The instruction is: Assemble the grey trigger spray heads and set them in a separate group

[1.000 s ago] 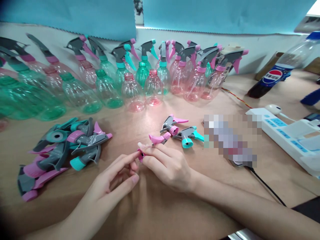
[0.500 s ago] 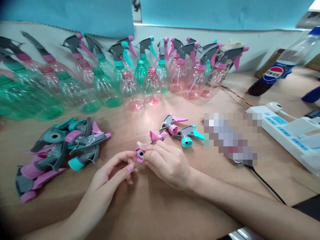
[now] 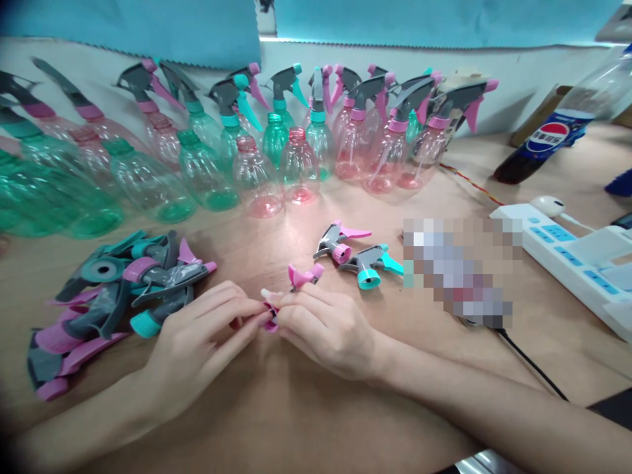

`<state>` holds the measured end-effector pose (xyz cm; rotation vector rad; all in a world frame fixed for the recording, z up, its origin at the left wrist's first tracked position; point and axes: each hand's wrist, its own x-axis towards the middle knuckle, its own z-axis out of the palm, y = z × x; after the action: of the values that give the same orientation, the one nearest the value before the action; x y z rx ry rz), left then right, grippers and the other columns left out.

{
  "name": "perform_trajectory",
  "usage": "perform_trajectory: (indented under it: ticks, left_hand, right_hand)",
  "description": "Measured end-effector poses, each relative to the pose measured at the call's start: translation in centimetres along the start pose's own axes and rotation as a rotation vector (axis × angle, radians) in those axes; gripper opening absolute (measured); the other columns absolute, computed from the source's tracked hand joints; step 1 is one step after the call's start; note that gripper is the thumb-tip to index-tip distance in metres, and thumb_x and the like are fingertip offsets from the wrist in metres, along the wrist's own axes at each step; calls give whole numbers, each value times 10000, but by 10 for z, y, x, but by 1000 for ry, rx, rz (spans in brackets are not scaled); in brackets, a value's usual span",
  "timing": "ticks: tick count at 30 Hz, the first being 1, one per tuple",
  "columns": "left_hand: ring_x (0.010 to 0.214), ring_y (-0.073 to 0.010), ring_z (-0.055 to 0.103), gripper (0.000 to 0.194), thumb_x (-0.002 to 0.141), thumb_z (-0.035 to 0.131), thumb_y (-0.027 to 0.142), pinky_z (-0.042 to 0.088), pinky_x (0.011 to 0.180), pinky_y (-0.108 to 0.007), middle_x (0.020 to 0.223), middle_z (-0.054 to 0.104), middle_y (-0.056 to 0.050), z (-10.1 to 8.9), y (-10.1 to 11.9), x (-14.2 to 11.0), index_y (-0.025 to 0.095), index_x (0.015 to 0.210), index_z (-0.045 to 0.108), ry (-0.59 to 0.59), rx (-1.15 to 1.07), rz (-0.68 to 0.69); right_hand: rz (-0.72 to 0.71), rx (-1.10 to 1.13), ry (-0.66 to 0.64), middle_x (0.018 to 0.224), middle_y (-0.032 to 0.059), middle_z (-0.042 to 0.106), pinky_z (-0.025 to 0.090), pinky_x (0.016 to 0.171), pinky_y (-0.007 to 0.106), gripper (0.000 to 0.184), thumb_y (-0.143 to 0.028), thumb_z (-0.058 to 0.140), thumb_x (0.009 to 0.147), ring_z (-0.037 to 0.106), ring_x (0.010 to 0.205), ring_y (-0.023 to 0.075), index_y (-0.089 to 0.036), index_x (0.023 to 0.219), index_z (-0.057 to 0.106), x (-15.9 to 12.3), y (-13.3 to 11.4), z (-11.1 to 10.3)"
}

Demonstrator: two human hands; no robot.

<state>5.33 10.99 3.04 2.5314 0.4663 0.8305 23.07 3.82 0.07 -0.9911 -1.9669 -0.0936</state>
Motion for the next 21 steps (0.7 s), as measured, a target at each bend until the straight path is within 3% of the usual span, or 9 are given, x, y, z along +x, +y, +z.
perform_trajectory:
  ticks: [5, 8, 11, 15, 21]
  left_hand:
    - [655, -118, 485, 90, 868, 499, 99, 421, 580, -245, 710, 529, -8, 4, 0, -5, 148, 829, 564, 86, -34, 23]
    - [694, -127, 494, 105, 834, 501, 44, 445, 599, -257, 723, 527, -15, 2, -1, -9, 139, 864, 535, 162, -78, 149]
    - [758, -133, 527, 185, 814, 510, 5, 477, 649, -264, 793, 557, -30, 0, -6, -11, 128, 948, 542, 196, -104, 234]
    - [808, -136, 558, 233, 822, 523, -4, 484, 704, -284, 859, 590, -29, 0, -16, -11, 151, 990, 568, 259, -127, 140]
    - [865, -162, 561, 233, 828, 564, 41, 461, 730, -318, 869, 652, -5, 0, -15, -7, 202, 987, 619, 178, 29, 213]
  right_hand:
    - [204, 121, 16, 870, 35, 694, 556, 690, 234, 150, -195, 649, 802, 671, 831, 140, -177, 890, 530, -2, 2, 2]
    - [258, 88, 56, 858, 27, 695, 566, 636, 200, 147, -173, 644, 796, 681, 844, 146, -188, 865, 515, -1, 4, 1]
    - [255, 86, 85, 875, 26, 693, 581, 649, 195, 197, -141, 652, 777, 678, 889, 151, -198, 882, 496, 0, 5, 0]
    - [230, 195, 48, 939, 45, 686, 587, 755, 219, 257, -110, 652, 770, 650, 983, 158, -178, 968, 503, -2, 3, 2]
    - [221, 243, 49, 1021, 71, 661, 603, 758, 252, 297, -113, 641, 780, 650, 984, 175, -168, 1036, 501, -3, 3, 4]
